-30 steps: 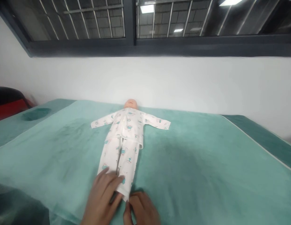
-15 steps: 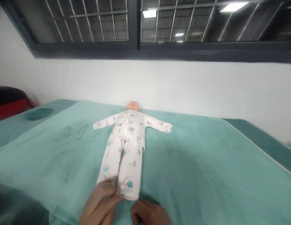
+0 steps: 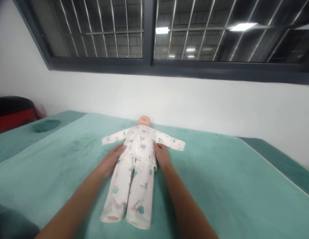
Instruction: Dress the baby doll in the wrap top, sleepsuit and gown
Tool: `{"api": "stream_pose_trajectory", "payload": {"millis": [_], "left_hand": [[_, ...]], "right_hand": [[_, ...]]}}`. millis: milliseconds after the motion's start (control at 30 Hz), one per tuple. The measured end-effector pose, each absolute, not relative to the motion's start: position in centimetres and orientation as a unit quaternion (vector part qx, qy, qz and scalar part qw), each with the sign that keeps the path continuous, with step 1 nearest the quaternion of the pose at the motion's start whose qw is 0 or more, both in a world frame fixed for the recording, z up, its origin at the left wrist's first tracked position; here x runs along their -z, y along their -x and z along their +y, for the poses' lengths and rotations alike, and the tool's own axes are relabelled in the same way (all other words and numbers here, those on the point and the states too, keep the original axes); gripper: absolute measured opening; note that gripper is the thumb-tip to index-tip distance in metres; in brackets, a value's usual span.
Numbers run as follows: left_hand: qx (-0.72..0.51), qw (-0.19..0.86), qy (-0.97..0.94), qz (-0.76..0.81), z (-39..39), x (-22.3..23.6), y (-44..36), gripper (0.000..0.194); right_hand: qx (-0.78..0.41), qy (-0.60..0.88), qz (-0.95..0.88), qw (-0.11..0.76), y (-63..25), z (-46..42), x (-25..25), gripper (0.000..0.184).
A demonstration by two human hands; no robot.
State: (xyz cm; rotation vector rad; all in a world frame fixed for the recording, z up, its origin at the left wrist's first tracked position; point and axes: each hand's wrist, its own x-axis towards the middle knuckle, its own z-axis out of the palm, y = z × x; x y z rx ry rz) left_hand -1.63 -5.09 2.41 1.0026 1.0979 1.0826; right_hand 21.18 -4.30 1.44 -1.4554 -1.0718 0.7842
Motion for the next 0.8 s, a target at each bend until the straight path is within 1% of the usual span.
{"api": "stream_pose_trajectory", "payload": {"millis": [100, 267, 367, 433, 467, 500, 533, 600, 633, 667, 733, 800], "left_hand": [[-0.482, 0.637, -0.424, 0.428, -4.0, -2.1, 0.8, 0.061], [-0.51, 0.648, -0.413, 0.387, -2.3, -2.3, -0.5, 0.053], [-0.507, 0.645, -0.413, 0.395, -1.2, -2.1, -1.2, 0.053], [-0.506, 0.618, -0.433, 0.418, -0.4, -1.6, -1.3, 0.052], [-0.508, 0.583, -0.453, 0.443, 0.1, -1.3, -1.2, 0.049], [-0.512, 0.526, -0.484, 0.476, 0.6, -1.0, -1.0, 0.047], [-0.515, 0.446, -0.525, 0.51, 1.2, -0.6, -0.7, 0.044], [-0.485, 0.247, -0.627, 0.557, 2.5, 0.2, 0.6, 0.041], [-0.445, 0.154, -0.678, 0.564, 3.1, 0.6, 1.4, 0.041], [-0.39, 0.084, -0.721, 0.567, 3.5, 1.0, 2.4, 0.042], [-0.277, 0.008, -0.764, 0.583, 4.1, 1.7, 4.6, 0.044], [-0.2, -0.018, -0.763, 0.614, 4.2, 2.2, 6.7, 0.044]], "right_hand": [[-0.333, 0.634, -0.449, 0.534, -20.4, -2.8, -1.0, 0.042], [-0.382, 0.553, -0.431, 0.602, -20.2, -3.0, -0.6, 0.037], [-0.397, 0.538, -0.408, 0.621, -20.3, -3.0, -0.4, 0.044], [-0.401, 0.54, -0.404, 0.62, -20.4, -2.8, -0.1, 0.046], [-0.401, 0.544, -0.402, 0.618, -20.5, -2.7, 0.1, 0.047], [-0.397, 0.552, -0.397, 0.617, -20.7, -2.7, 0.3, 0.047], [-0.389, 0.563, -0.391, 0.616, -20.9, -2.5, 0.5, 0.048], [-0.348, 0.596, -0.389, 0.611, -21.5, -2.2, 0.9, 0.048], [-0.309, 0.619, -0.396, 0.604, -22.0, -2.0, 1.1, 0.046], [-0.255, 0.646, -0.412, 0.59, -22.5, -1.7, 1.3, 0.044], [-0.131, 0.691, -0.474, 0.53, -24.0, -1.2, 1.6, 0.038], [-0.04, 0.708, -0.559, 0.431, -26.1, -0.8, 1.8, 0.034]]}}
